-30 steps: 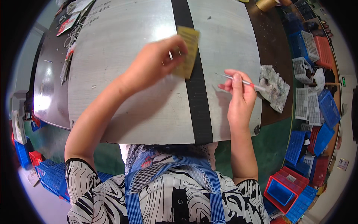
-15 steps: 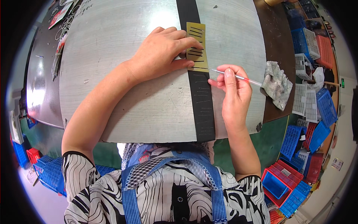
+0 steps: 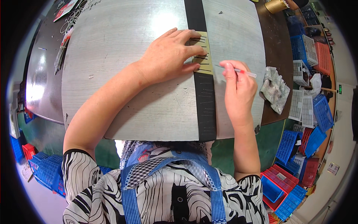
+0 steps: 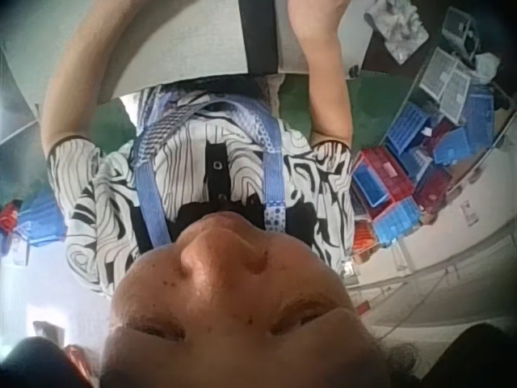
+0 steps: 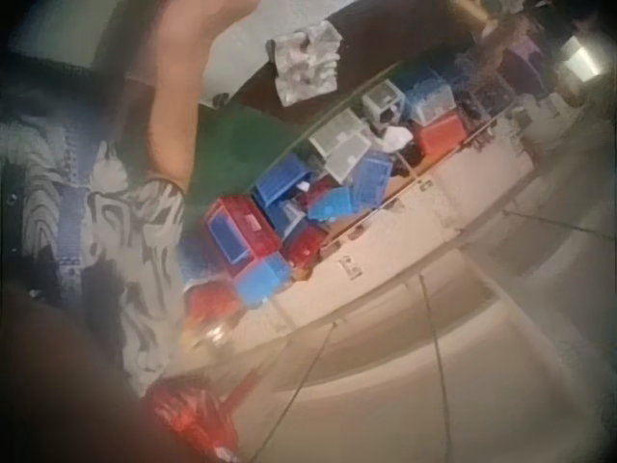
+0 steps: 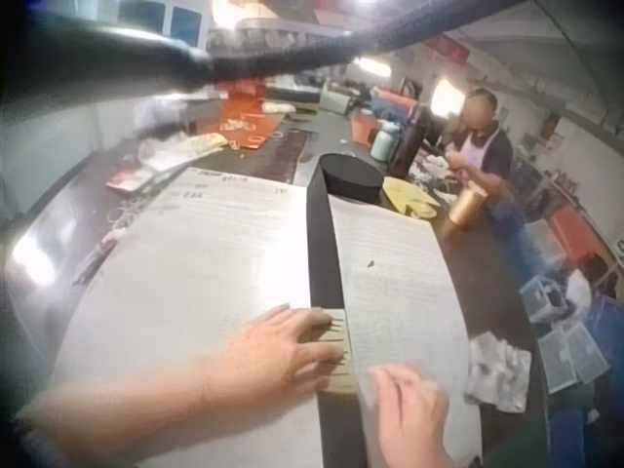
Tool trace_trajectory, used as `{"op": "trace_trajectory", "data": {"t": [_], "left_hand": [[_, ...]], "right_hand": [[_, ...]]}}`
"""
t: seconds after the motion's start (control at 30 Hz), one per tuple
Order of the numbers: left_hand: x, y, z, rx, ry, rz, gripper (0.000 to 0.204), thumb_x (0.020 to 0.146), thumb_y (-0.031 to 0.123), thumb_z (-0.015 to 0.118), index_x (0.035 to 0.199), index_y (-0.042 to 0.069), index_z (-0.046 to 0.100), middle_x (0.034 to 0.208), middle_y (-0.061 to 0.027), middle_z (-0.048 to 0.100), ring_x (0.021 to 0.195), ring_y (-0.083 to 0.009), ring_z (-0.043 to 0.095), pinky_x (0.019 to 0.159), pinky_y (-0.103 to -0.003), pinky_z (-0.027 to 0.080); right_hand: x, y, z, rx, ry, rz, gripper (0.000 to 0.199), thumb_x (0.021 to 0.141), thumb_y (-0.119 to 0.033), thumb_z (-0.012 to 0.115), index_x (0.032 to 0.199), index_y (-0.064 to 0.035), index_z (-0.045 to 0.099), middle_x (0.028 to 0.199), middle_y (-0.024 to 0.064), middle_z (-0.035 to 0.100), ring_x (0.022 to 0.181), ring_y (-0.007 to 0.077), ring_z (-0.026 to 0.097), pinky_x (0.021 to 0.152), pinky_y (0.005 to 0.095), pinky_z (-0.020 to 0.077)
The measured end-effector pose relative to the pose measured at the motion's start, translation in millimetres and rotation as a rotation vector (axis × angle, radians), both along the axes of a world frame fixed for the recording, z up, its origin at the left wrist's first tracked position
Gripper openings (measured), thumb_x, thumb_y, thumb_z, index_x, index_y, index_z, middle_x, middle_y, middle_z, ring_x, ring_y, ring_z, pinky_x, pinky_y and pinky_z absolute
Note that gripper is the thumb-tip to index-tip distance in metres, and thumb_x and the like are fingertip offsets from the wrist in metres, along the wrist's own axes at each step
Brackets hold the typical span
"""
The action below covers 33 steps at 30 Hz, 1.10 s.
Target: Mark lines on a black strip of material using a template and a silver pen.
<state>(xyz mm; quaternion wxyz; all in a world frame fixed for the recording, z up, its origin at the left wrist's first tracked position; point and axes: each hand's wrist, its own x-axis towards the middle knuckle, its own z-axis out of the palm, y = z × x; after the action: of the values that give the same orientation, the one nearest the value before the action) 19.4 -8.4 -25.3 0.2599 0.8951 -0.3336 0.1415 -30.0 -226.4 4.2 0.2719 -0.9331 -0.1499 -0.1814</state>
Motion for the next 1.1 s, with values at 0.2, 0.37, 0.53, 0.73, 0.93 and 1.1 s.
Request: {"op": "trace_trajectory", "data": {"t": [0.2, 0.37, 0.53, 0.73, 0.93, 1.1], "left_hand": [[-3.4, 1.3, 1.7, 0.013, -0.004, 0.013, 0.035, 0.082, 0.029, 0.079, 0.114, 0.018, 0.073, 0.133, -0.0089, 0.059, 0.118, -0.0309, 0.058, 0.103, -0.042, 0.049], [-4.5, -2.1, 3.9, 0.052, 0.064, 0.047, 0.051, 0.082, 0.034, 0.080, 0.126, 0.015, 0.065, 0.137, -0.0072, 0.057, 0.120, -0.0313, 0.059, 0.110, -0.045, 0.044], [-3.7, -2.7, 3.8, 0.051, 0.102, 0.070, 0.063, 0.082, 0.036, 0.080, 0.136, 0.013, 0.055, 0.138, -0.0074, 0.057, 0.126, -0.0292, 0.057, 0.118, -0.050, 0.037], [-2.9, -3.7, 3.1, 0.045, 0.123, 0.079, 0.069, 0.081, 0.037, 0.080, 0.139, 0.012, 0.052, 0.138, -0.0082, 0.057, 0.127, -0.0295, 0.056, 0.119, -0.051, 0.035], [-3.2, -3.9, 3.7, 0.035, 0.142, 0.080, 0.071, 0.081, 0.037, 0.080, 0.141, 0.012, 0.051, 0.139, -0.0092, 0.056, 0.129, -0.0295, 0.056, 0.120, -0.052, 0.033], [-2.2, -4.2, 4.2, 0.020, 0.144, 0.082, 0.075, 0.081, 0.037, 0.080, 0.144, 0.012, 0.048, 0.142, -0.0094, 0.055, 0.131, -0.0294, 0.054, 0.121, -0.052, 0.032]], "right_hand": [[5.9, 11.6, 1.6, 0.217, 0.196, 0.066, 0.024, 0.103, -0.018, 0.058, 0.095, -0.0007, 0.071, 0.089, 0.0128, 0.070, 0.075, 0.0278, 0.068, 0.069, 0.0367, 0.0527], [13.9, 19.6, -0.6, 0.361, 0.278, 0.069, 0.026, 0.104, -0.019, 0.055, 0.092, -0.0020, 0.072, 0.085, 0.0129, 0.070, 0.075, 0.0298, 0.068, 0.069, 0.0394, 0.0522], [20.3, 16.5, 2.0, 0.163, 0.137, 0.041, 0.026, 0.104, -0.019, 0.055, 0.094, -0.0016, 0.072, 0.086, 0.0125, 0.070, 0.072, 0.0276, 0.067, 0.068, 0.0375, 0.0523], [22.2, 23.9, -8.1, 0.304, 0.197, 0.098, 0.025, 0.104, -0.018, 0.054, 0.094, -0.0022, 0.071, 0.081, 0.0109, 0.069, 0.073, 0.0273, 0.067, 0.068, 0.0385, 0.0518], [31.8, 16.7, -2.5, 0.185, 0.146, 0.036, 0.025, 0.105, -0.019, 0.055, 0.096, -0.0037, 0.073, 0.083, 0.0116, 0.071, 0.071, 0.0258, 0.068, 0.068, 0.0356, 0.0525], [36.3, 13.5, 0.3, 0.257, 0.239, 0.020, 0.026, 0.104, -0.021, 0.056, 0.096, -0.0033, 0.073, 0.078, 0.0110, 0.070, 0.070, 0.0239, 0.068, 0.068, 0.0346, 0.0526]]}}
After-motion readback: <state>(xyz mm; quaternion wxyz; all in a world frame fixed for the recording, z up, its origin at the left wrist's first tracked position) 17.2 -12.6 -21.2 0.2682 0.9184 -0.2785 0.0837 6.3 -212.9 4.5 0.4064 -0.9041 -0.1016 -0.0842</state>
